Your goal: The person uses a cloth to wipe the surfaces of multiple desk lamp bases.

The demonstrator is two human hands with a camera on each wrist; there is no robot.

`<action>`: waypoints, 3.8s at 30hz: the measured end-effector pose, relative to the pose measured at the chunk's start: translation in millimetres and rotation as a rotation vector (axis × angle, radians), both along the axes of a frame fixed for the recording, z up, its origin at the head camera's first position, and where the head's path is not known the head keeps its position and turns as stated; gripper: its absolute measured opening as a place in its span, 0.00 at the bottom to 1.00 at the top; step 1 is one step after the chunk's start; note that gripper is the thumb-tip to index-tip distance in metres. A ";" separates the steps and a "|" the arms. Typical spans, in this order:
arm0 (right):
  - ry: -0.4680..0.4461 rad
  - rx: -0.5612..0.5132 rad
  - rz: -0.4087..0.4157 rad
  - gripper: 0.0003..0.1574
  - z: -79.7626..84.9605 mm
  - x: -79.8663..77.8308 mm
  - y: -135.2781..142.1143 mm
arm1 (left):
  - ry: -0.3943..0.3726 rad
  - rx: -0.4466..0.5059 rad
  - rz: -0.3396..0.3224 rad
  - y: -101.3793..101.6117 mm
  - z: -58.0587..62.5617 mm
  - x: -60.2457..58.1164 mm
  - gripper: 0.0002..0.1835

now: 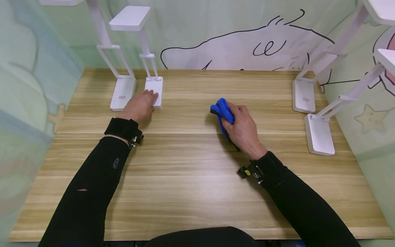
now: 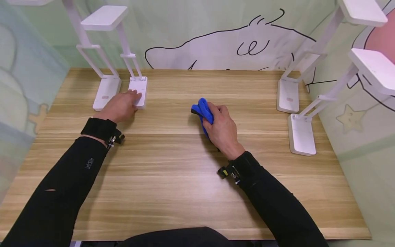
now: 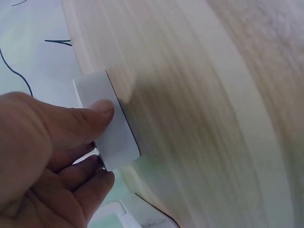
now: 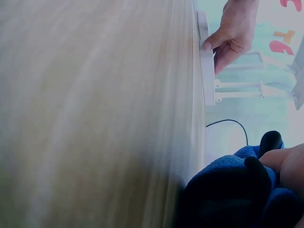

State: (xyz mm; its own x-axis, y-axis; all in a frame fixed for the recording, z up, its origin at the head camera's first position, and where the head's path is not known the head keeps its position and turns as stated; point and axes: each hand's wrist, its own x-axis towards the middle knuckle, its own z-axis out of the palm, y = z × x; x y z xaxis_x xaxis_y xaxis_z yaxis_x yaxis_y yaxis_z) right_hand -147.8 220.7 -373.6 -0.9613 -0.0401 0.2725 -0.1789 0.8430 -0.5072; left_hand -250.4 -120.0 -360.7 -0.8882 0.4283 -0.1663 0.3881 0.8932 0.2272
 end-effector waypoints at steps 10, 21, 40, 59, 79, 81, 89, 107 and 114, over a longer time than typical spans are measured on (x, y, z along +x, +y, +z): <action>-0.016 -0.014 -0.006 0.36 0.1 -1.5 -0.2 | -0.017 0.061 0.038 5.3 -1.9 3.5 0.31; -0.065 -0.103 0.002 0.40 7.6 -7.4 -9.6 | -0.098 0.531 0.085 74.2 8.7 61.9 0.24; -0.100 -0.198 0.364 0.36 11.9 -0.2 -33.6 | -0.319 0.942 0.082 122.5 -8.1 72.7 0.42; -0.168 0.224 -0.242 0.29 8.6 -57.1 75.3 | -0.141 0.528 0.248 37.2 -10.2 74.0 0.42; -0.316 0.297 -0.477 0.31 0.9 -66.8 136.9 | -0.219 0.444 0.179 32.2 -14.9 78.2 0.44; -0.339 0.302 -0.476 0.33 1.9 -66.8 136.7 | -0.217 0.448 0.176 32.1 -15.7 77.6 0.44; -0.369 0.313 -0.462 0.33 1.4 -66.3 130.2 | -0.218 0.446 0.181 30.9 -15.7 77.1 0.44; -0.351 0.349 -0.368 0.26 3.5 -56.5 108.0 | -0.204 0.460 0.193 40.9 -16.0 73.9 0.44; -0.297 0.356 -0.307 0.24 5.6 -47.5 94.9 | -0.183 0.460 0.186 48.0 -16.5 71.3 0.43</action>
